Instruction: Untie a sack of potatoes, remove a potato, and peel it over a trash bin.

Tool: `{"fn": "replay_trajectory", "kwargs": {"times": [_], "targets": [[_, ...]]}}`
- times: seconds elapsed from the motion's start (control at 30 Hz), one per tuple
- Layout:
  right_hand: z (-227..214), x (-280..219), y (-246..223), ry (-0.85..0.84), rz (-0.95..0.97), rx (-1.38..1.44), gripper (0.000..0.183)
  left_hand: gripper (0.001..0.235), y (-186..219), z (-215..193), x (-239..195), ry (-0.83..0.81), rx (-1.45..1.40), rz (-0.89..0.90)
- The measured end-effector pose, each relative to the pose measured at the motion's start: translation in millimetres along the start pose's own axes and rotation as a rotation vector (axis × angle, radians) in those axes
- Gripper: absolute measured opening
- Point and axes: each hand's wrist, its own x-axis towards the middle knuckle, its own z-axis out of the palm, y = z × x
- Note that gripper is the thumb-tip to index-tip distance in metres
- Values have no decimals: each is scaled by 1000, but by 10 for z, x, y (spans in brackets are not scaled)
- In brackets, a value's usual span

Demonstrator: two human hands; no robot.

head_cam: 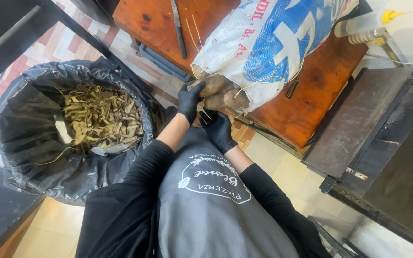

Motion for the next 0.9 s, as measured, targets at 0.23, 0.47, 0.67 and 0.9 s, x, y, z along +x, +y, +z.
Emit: {"fn": "replay_trajectory", "kwargs": {"times": [0.23, 0.47, 0.67, 0.9], "targets": [[-201, -12, -193, 50, -91, -143, 39, 53, -147, 1, 148, -15, -40, -55], [-522, -113, -376, 101, -123, -309, 55, 81, -342, -173, -98, -279, 124, -186], [-357, -237, -293, 101, -82, -343, 57, 76, -565, -231, 35, -303, 256, -131], [-492, 154, -532, 2, -12, 34, 57, 73, -451, -230, -39, -250, 379, -57]]}}
